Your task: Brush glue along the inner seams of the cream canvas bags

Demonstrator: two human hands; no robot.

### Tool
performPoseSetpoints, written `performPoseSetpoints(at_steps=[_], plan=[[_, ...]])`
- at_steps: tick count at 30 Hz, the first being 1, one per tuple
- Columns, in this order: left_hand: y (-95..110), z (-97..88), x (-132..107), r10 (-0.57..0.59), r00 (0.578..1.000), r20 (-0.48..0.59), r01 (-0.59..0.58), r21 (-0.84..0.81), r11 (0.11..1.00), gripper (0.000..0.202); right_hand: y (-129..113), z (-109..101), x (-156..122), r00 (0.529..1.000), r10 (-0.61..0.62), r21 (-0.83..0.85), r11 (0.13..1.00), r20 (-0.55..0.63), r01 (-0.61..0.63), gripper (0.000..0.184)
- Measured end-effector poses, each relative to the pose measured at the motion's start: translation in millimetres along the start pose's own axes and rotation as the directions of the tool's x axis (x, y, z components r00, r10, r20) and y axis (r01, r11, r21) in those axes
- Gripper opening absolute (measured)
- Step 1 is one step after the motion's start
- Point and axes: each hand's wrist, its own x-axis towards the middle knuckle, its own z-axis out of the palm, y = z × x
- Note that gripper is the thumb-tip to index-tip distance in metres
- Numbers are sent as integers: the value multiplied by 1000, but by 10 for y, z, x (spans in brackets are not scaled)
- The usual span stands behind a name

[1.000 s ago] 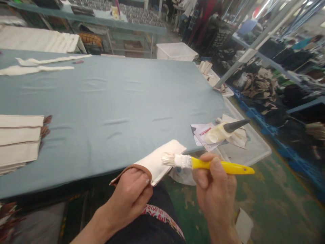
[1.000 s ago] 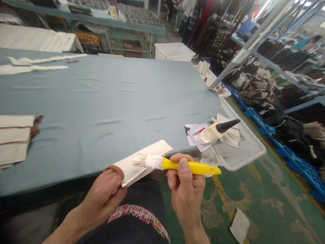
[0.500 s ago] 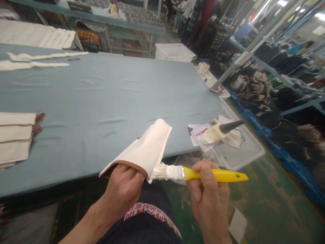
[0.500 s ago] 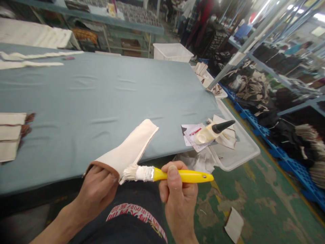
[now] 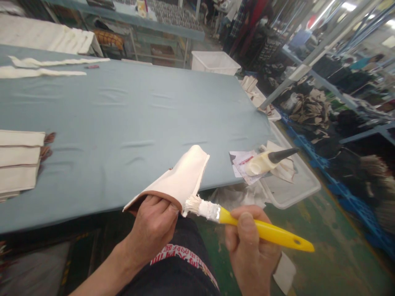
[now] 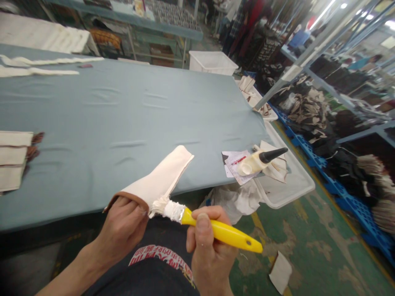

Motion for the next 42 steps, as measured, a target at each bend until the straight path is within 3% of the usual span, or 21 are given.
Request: performPoseSetpoints(at_steps=[5,11,18,24,29,34,37,40,42], plan=[[-38,-25,-26,1,1000,-19,-2,-35,999,30,-58,116,-123,986,139,22,990,-86,-138,43],[-44,-42,-35,0,1000,-1,0,-24,1000,29,48,112,85,999,16,79,997,-32,-14,42],[-105,-30,-114,-19,1000,-4,19,-58,998,28,15,171,-160,977,212,68,975,-23,-211,42],[-108,-83,-88,-39,999,14,39,-28,999,29,150,122,6,996,82,123,989,31,-85,38],[-118,-87,-112,-29,999,16,30,-41,999,31,208,71,-11,976,138,141,977,168,-162,38],[-97,-62,-122,-33,999,22,33,-25,999,28,171,122,74,986,155,149,976,57,-162,42],[-105,-47,-134,-38,999,26,39,-41,998,27,197,120,75,981,162,115,978,104,-174,41],[-117,-32,-153,-122,992,23,124,-124,984,32,226,88,66,976,164,115,977,146,-181,41],[-108,-32,-145,-287,955,71,296,-248,923,33,228,93,101,987,141,147,977,81,-152,41]])
